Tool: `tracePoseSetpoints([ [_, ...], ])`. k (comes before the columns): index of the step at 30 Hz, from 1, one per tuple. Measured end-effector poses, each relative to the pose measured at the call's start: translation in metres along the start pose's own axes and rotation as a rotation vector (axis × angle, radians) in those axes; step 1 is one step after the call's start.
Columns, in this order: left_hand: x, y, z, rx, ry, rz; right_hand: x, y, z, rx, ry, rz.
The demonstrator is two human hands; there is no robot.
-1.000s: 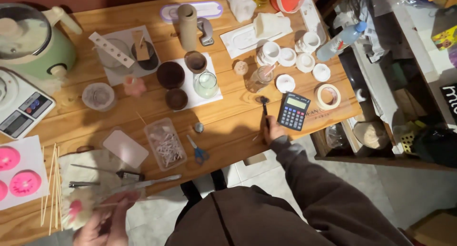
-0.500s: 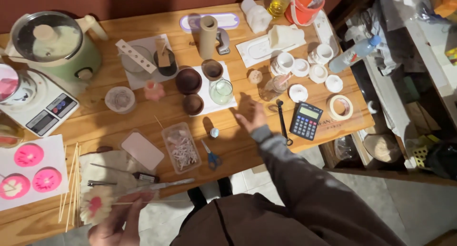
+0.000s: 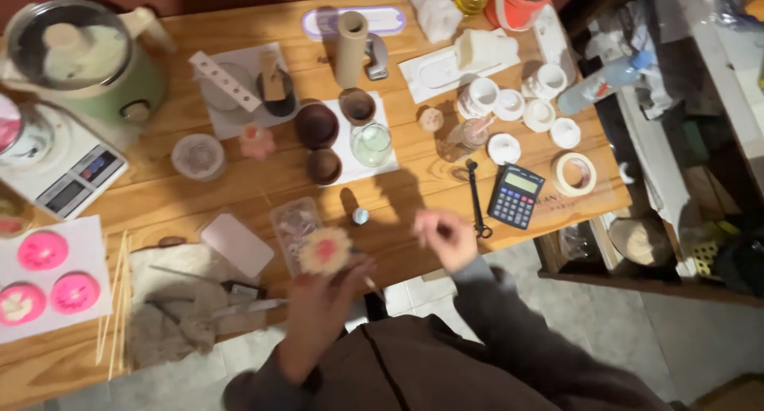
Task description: Removing flower-shaped wax pieces from silicone molds and mounting them onto wooden sticks.
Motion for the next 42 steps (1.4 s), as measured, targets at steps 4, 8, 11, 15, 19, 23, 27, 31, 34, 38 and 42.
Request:
tracePoseSetpoints([
  [4, 0.091, 0.002, -0.023, -0.011, -0.143, 0.000, 0.003, -0.047, 0.043, 0.036, -0.059, 0.230],
  [8, 0.166, -0.026, -0.043, -0.009, -0.208, 0.205, -0.029, -0.034, 0.049, 0.025, 0.173, 0.443],
  [11, 0.204, -0.054, -0.047, -0.038, -0.240, 0.264, -0.058, 0.032, 0.057, 0.164, 0.238, 0.379],
  [15, 0.222, -0.071, -0.048, -0.097, -0.243, 0.251, -0.065, 0.079, 0.057, 0.279, 0.279, 0.186],
  [19, 0.209, -0.090, -0.029, -0.254, -0.332, 0.115, -0.072, 0.109, 0.045, 0.262, 0.290, 0.393],
  [23, 0.192, -0.124, 0.009, -0.255, -0.424, -0.019, -0.078, 0.162, 0.035, 0.279, 0.309, 0.692],
  [27, 0.179, -0.165, 0.052, -0.360, -0.492, -0.036, -0.079, 0.202, 0.029, 0.315, 0.299, 0.754],
  [31, 0.165, -0.165, 0.070, -0.371, -0.494, 0.150, -0.062, 0.170, 0.015, 0.183, 0.292, 0.607],
  [34, 0.162, -0.165, 0.078, -0.426, -0.517, 0.146, -0.062, 0.176, 0.011, 0.194, 0.276, 0.642],
  [38, 0.166, -0.173, 0.087, -0.461, -0.540, 0.188, -0.060, 0.180, 0.009, 0.204, 0.251, 0.619],
  [42, 0.160, -0.166, 0.084, -0.463, -0.562, 0.169, -0.055, 0.175, 0.008, 0.224, 0.227, 0.615],
])
Point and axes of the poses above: each hand's wrist, its own z-axis away from the middle knuckle, its own x-axis out of the palm, y = z × x, the point moved 10 cm from there along -z, towards the middle knuckle, and after that the axes turned 3 degrees about -z, right-handed, at the moved point
